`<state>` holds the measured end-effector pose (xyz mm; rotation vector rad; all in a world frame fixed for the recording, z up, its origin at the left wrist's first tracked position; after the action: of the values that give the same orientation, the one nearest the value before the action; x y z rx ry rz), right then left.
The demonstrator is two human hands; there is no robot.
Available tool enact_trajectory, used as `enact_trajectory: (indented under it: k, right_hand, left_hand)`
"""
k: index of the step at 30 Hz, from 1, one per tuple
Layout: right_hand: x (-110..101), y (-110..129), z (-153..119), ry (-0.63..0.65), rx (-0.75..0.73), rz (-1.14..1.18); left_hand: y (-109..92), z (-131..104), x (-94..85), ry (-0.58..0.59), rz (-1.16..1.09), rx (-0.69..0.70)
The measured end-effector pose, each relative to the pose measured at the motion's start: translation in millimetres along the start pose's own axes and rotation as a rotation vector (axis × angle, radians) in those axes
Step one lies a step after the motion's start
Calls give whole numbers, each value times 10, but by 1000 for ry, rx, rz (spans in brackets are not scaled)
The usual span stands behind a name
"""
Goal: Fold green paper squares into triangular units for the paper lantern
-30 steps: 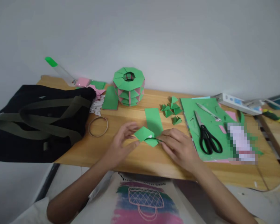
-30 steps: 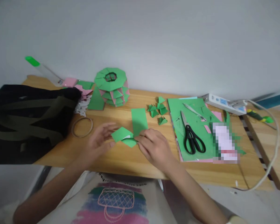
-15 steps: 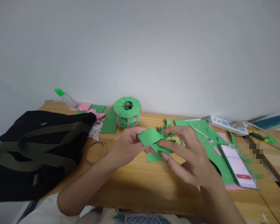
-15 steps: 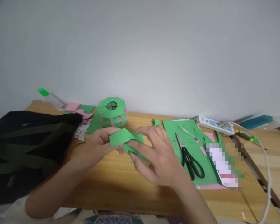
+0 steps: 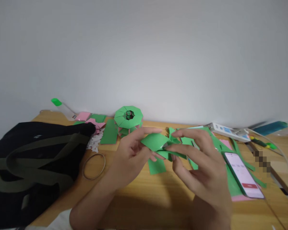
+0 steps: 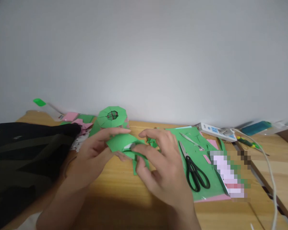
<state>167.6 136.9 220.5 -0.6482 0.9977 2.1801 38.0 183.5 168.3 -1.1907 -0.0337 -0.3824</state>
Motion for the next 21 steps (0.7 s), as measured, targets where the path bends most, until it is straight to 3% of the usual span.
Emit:
enact_trajectory:
  k: [7,21]
  right_hand:
    - [51,106,21,-104,55,-176]
    - [110,106,16,54,4,-126]
  left_hand:
    - [46,3,-52,-78,125,-61]
    - [71,0,-110,-52,138,-40]
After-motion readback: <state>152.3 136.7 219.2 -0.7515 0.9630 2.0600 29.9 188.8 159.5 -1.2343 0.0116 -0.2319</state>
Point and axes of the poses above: each hand's wrist, its own z-axis towards the middle knuckle, its own x-axis out of the palm, y = z × x, the point moved 8 cm from there along z, towards the middle knuckle, and after that the axes turned 14 degrees about x, right-handed, at the moved point
